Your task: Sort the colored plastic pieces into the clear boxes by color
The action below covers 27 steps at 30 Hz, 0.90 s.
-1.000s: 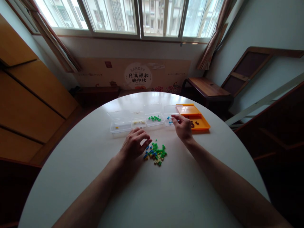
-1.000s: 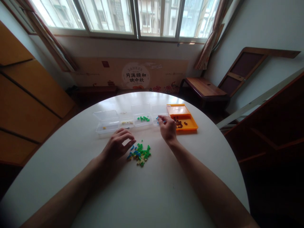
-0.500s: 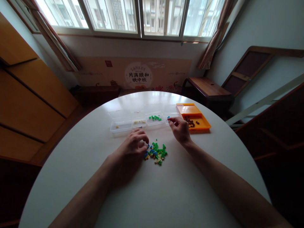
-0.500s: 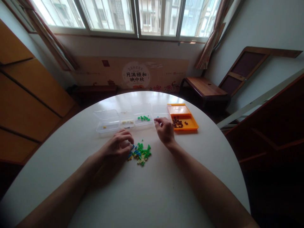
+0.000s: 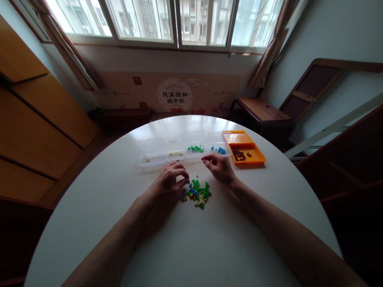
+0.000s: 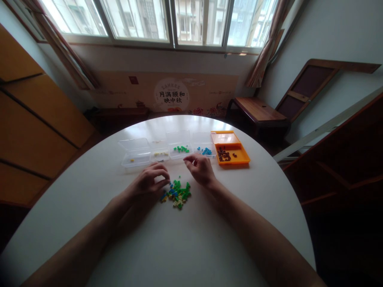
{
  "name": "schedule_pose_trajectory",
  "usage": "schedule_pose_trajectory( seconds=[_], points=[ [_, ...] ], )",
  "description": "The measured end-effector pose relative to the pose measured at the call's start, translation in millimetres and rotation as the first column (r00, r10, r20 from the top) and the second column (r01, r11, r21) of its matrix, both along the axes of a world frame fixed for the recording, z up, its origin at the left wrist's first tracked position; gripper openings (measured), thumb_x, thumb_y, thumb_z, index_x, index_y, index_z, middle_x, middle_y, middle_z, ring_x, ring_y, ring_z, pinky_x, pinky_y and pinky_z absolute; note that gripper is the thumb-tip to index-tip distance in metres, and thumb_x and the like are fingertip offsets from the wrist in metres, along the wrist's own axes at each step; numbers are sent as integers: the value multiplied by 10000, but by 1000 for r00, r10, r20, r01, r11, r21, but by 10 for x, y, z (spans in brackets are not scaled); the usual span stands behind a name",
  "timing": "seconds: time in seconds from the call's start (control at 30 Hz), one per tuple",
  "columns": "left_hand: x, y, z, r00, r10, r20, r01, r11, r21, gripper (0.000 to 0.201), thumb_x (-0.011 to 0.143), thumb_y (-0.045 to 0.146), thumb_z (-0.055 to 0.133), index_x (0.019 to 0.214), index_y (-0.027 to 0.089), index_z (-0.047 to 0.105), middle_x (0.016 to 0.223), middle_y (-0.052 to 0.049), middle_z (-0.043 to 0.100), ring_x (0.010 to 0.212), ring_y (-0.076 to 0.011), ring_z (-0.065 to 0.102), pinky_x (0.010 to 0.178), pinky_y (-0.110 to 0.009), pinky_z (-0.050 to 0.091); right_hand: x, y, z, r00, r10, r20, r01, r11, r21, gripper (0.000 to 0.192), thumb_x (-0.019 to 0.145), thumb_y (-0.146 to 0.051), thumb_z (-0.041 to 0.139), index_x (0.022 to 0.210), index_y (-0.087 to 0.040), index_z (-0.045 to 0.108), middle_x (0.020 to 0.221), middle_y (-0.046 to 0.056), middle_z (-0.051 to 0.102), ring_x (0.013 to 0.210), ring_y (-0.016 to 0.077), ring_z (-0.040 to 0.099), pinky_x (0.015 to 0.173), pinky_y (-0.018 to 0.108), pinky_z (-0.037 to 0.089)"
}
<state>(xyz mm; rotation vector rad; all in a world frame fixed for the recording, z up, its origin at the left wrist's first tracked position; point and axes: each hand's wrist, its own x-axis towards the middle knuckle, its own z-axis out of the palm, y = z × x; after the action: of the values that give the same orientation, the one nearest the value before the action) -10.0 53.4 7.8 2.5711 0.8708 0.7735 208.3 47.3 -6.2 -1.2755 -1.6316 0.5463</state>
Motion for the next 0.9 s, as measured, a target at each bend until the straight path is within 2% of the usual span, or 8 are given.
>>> schedule_pose_trajectory(
  seconds=[0.1,0.17,0.3,0.5,0.6,0.7,0.83,0.9],
  points=[
    [34,-21,14,985,48,164,-78,980,181,57,831,209,635,781,187,647,801,-28,614,786,-155,537,740,-298,456,-67,-46,19,973,231,-17,-232,969,-84,172,809,-269,597,839,-160,725,754,35,689,629,120,559,605,238,436],
    [49,-48,39,967,78,241,-156,933,325,18,825,192,649,809,194,640,800,-22,610,781,-153,526,730,-299,454,-105,-74,38,939,340,-60,-345,929,-135,197,818,-298,596,856,-155,727,763,38,693,680,132,585,632,241,446],
    [51,-107,85,968,79,239,-196,833,517,99,792,165,687,853,218,629,801,-9,613,774,-155,512,718,-305,434,-148,-115,96,904,388,-178,-416,894,-166,239,830,-324,580,858,-136,724,750,41,687,689,137,594,646,248,454],
    [48,-129,72,990,69,121,-127,806,578,72,825,196,659,873,227,614,770,4,614,742,-148,501,699,-300,396,-159,-133,140,863,430,-263,-477,866,-150,230,813,-328,592,845,-138,719,754,38,692,697,141,606,665,258,466],
    [45,-117,60,992,65,106,-114,810,575,53,834,201,647,863,223,609,764,5,615,740,-148,503,701,-298,393,-166,-133,120,866,428,-257,-476,863,-167,216,799,-318,604,848,-142,720,758,37,693,695,142,604,663,257,464],
    [41,-105,52,993,58,102,-106,817,566,58,825,207,658,840,212,602,761,2,620,736,-152,504,706,-302,398,-157,-129,112,890,420,-178,-448,877,-175,208,813,-294,585,846,-140,721,735,32,680,657,131,584,622,242,445],
    [35,-91,39,992,84,92,-121,825,553,87,814,260,673,832,206,607,788,-13,635,760,-166,515,726,-315,407,-51,-82,152,920,370,128,-360,928,-91,170,819,-217,569,815,-155,727,715,25,667,635,119,555,618,235,420],
    [35,-83,32,991,99,90,-132,827,546,96,816,279,670,816,204,609,792,-16,637,762,-167,515,728,-316,408,50,-25,167,943,238,233,-242,970,-8,170,819,-202,563,807,-163,728,745,32,676,641,123,554,640,244,427]
  ],
)
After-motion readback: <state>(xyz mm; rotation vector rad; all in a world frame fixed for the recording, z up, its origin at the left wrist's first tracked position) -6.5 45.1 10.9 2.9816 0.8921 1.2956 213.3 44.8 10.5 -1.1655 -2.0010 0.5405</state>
